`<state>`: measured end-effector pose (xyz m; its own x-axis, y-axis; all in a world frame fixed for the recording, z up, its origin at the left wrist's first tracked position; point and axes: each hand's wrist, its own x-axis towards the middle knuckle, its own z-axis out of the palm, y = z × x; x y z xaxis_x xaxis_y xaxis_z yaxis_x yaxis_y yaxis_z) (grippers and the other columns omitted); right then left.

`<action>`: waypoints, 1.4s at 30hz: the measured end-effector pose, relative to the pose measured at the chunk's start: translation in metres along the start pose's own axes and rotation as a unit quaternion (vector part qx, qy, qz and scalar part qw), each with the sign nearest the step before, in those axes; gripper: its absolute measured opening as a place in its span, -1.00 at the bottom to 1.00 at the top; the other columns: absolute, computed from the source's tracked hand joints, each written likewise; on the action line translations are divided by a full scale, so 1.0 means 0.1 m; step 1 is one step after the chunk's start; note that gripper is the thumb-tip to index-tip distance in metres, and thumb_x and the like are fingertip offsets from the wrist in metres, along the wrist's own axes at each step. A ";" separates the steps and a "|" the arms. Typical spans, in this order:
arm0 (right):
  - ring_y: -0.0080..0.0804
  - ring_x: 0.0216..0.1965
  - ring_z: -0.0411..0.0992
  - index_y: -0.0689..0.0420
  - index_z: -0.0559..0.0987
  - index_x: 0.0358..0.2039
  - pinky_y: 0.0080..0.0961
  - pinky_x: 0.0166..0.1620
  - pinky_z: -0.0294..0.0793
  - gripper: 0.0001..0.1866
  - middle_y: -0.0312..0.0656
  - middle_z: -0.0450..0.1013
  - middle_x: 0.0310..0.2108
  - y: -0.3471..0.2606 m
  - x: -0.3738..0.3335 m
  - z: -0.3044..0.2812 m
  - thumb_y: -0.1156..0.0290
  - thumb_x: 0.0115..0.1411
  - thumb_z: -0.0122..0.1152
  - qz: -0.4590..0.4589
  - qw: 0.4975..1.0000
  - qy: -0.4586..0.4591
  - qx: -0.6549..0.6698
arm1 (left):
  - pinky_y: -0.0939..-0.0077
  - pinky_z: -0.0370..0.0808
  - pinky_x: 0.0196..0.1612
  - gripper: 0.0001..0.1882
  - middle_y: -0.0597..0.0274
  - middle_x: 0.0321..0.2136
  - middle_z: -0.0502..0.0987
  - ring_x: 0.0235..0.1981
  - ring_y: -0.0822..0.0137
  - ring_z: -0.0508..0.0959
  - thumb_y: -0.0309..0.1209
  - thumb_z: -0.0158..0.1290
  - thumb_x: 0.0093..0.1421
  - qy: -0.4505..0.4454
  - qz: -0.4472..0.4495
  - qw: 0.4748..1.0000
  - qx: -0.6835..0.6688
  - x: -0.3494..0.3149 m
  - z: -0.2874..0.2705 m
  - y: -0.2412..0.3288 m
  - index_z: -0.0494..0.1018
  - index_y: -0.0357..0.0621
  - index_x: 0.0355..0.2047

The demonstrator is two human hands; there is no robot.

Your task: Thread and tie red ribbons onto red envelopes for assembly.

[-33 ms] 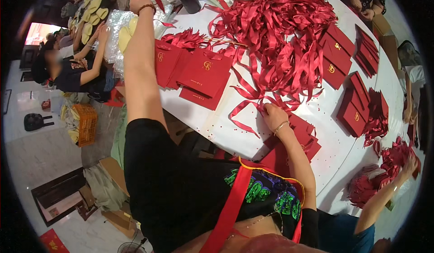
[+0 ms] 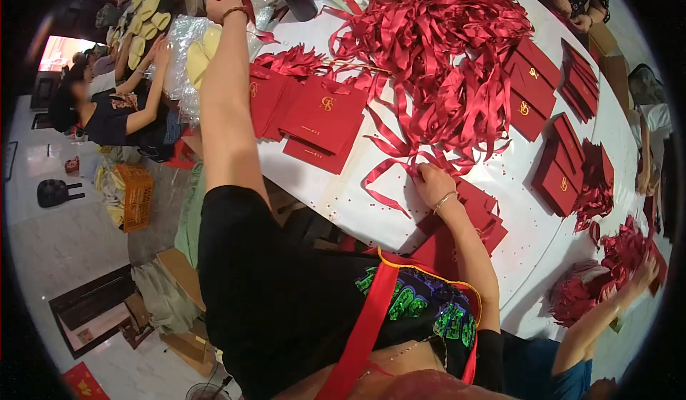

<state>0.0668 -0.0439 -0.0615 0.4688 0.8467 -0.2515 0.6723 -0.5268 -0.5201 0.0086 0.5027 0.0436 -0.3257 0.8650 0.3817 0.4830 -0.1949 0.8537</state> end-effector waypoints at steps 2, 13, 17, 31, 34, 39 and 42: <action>0.04 -0.39 0.41 0.17 0.43 -0.33 -0.15 -0.33 0.38 -0.77 0.04 0.43 -0.43 -0.06 0.01 -0.09 0.33 -0.01 0.07 0.028 0.999 -0.026 -0.001 | 0.22 0.41 -0.32 -0.82 -0.11 -0.49 0.51 -0.40 -0.07 0.51 -0.44 -0.05 -0.05 0.015 0.047 0.998 -0.039 -0.09 0.14 -0.20 0.50 -0.24 -0.46; 0.05 -0.45 0.41 0.10 0.43 -0.33 -0.13 -0.37 0.37 -0.77 0.09 0.42 -0.56 0.02 -0.10 -0.34 0.32 -0.03 0.08 0.036 0.995 0.025 0.085 | 0.29 0.35 -0.02 -0.58 -0.03 -0.17 0.43 -0.07 0.06 0.40 -0.42 0.04 -0.10 -0.560 0.427 0.619 0.348 -0.86 0.61 -0.92 0.42 -0.05 -0.14; -0.26 -0.44 0.44 0.21 0.42 -0.33 -0.43 -0.34 0.37 -0.77 -0.03 0.45 -0.53 0.11 -0.01 -0.52 0.44 -0.04 0.14 0.035 0.953 0.022 0.301 | 0.33 0.38 -0.10 -0.48 0.06 -0.27 0.50 -0.20 0.11 0.48 -0.26 0.19 -0.25 -0.533 0.436 0.621 0.374 -0.69 0.49 -0.72 0.44 -0.06 -0.19; -0.70 -0.50 0.28 0.24 0.45 -0.20 -0.75 -0.43 0.27 -0.70 -0.34 0.41 -0.47 -0.26 -0.07 -1.91 0.47 0.03 -0.06 -0.023 0.931 -0.022 0.364 | 0.54 0.41 -0.22 -0.55 0.22 -0.43 0.51 -0.33 0.43 0.49 -0.41 0.12 -0.02 -0.943 0.107 0.299 -0.104 -3.38 -1.38 1.01 0.31 -0.23 -0.09; -0.80 -0.67 0.10 0.14 0.46 -0.23 -0.80 -0.62 0.01 -0.75 -0.45 0.29 -0.64 0.01 -0.19 -2.06 0.46 0.04 -0.04 0.029 0.922 0.015 0.386 | 0.54 0.44 -0.28 -0.51 0.21 -0.51 0.50 -0.39 0.41 0.52 -0.40 0.00 0.08 -0.921 -0.032 0.334 -0.196 -3.27 -1.39 0.89 0.18 -0.25 0.02; -0.78 -0.73 0.08 0.09 0.45 -0.43 -0.79 -0.67 -0.02 -0.89 -0.44 0.31 -0.68 0.44 -0.30 -1.74 0.38 0.03 -0.01 0.067 0.912 -0.003 0.404 | 0.48 0.43 -0.16 -0.52 0.15 -0.32 0.46 -0.27 0.27 0.51 -0.28 -0.19 0.23 -0.915 -0.141 0.298 -0.234 -3.28 -1.47 0.75 0.11 -0.22 0.12; -0.78 -0.70 0.07 0.11 0.46 -0.21 -0.80 -0.64 -0.01 -0.74 -0.47 0.29 -0.65 0.57 -0.30 -1.59 0.37 0.06 0.01 0.071 0.906 -0.029 0.416 | 0.52 0.38 -0.11 -0.53 0.30 -0.32 0.43 -0.24 0.38 0.48 -0.23 -0.20 0.24 -0.908 -0.153 0.332 -0.207 -3.31 -1.47 0.63 0.16 -0.20 0.11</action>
<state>0.1825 -0.1110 0.0456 0.4699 0.7901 -0.3935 -0.0687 -0.4117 -0.9087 0.0272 0.1365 0.0227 0.8991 -0.3467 -0.2672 0.3781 0.3077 0.8731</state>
